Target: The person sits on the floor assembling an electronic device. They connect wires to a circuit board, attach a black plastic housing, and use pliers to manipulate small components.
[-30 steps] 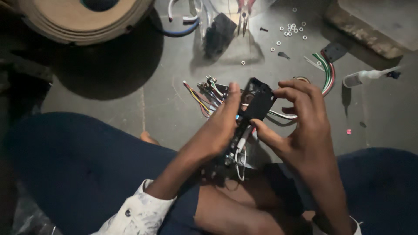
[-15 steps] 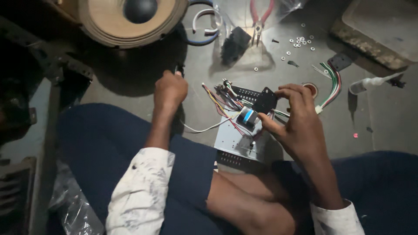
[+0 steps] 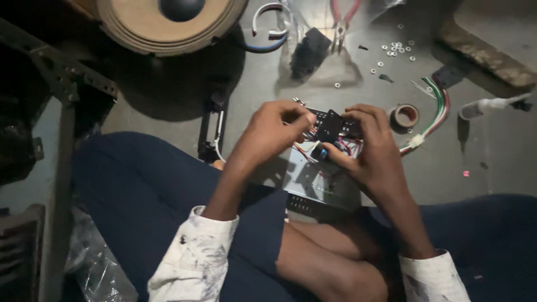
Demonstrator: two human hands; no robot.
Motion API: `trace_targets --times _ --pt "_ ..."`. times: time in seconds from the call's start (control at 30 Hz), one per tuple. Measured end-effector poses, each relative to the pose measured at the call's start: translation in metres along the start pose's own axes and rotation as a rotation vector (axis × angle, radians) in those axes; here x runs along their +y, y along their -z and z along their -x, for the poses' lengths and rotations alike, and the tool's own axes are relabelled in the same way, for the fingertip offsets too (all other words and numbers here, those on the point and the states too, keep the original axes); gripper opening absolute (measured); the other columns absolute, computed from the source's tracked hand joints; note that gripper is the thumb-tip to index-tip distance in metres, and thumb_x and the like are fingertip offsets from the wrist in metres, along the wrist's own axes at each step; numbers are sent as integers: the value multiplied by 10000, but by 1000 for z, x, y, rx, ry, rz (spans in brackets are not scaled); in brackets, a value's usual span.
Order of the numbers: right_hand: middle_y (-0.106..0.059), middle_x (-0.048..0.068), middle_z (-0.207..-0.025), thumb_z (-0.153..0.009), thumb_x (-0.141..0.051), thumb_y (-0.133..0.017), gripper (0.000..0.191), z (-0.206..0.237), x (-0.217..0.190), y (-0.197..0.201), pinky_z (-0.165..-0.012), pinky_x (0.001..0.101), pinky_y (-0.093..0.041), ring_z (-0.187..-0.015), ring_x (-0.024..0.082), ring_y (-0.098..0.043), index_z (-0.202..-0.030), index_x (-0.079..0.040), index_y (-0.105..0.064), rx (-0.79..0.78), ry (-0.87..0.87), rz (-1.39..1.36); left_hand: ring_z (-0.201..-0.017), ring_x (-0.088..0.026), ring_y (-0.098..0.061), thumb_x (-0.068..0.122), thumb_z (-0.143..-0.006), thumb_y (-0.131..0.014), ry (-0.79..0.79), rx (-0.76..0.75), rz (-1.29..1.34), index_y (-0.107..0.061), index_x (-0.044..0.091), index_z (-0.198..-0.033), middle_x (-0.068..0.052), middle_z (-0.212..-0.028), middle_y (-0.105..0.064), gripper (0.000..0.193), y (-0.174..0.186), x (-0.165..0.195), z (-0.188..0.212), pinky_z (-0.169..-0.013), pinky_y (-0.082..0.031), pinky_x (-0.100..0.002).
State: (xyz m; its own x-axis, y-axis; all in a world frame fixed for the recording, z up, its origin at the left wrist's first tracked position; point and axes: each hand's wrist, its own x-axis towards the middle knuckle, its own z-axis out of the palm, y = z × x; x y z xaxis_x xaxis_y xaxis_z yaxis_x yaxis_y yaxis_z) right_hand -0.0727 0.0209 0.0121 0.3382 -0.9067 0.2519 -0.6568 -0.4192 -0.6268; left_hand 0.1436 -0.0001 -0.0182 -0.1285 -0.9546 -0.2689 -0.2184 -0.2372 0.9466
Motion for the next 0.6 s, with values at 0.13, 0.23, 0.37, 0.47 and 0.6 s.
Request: trace_targets --times 0.13,0.23,0.37,0.47,0.6 --pt "-543 163 -1324 -773 -116 -880 604 -25 -11 -30 -986 378 -558 -1216 305 -617 -1282 0 -578 -16 18 -110 -730 -120 -697 248 -928 -718 54 -138 310 -736 5 -1003 -70 -852 -733 254 28 -6 -11 -616 -617 -291" --pt "-535 155 -1328 -774 -116 -879 600 -43 -22 -42 -990 369 -570 -1229 288 -613 -1285 -12 -582 -23 -1 -155 -734 -120 -704 255 -910 -754 179 -243 479 -713 14 -1015 -81 -874 -738 266 56 -7 -21 -651 -605 -274" --pt "-537 151 -1360 -792 -120 -867 585 -63 -34 -51 -1022 376 -561 -1272 290 -604 -1296 -21 -588 -29 43 -168 -681 -124 -663 262 -890 -790 158 -363 655 -680 12 -1043 -116 -893 -755 313 83 -12 -30 -651 -607 -293" --pt "-539 163 -1384 -801 -144 -863 593 -75 -33 -52 -1049 402 -521 -1296 316 -582 -1310 -13 -588 -52 125 -106 -698 -147 -681 221 -906 -790 90 -306 715 -689 -2 -1046 -131 -894 -751 282 90 -15 -36 -642 -587 -292" --pt "-581 164 -1343 -894 -172 -788 420 -90 -19 -63 -982 388 -527 -1231 299 -623 -1266 -37 -645 -118 7 -96 -780 -123 -757 197 -901 -734 135 -40 645 -695 37 -994 -101 -945 -794 189 103 -18 -39 -736 -636 -267"
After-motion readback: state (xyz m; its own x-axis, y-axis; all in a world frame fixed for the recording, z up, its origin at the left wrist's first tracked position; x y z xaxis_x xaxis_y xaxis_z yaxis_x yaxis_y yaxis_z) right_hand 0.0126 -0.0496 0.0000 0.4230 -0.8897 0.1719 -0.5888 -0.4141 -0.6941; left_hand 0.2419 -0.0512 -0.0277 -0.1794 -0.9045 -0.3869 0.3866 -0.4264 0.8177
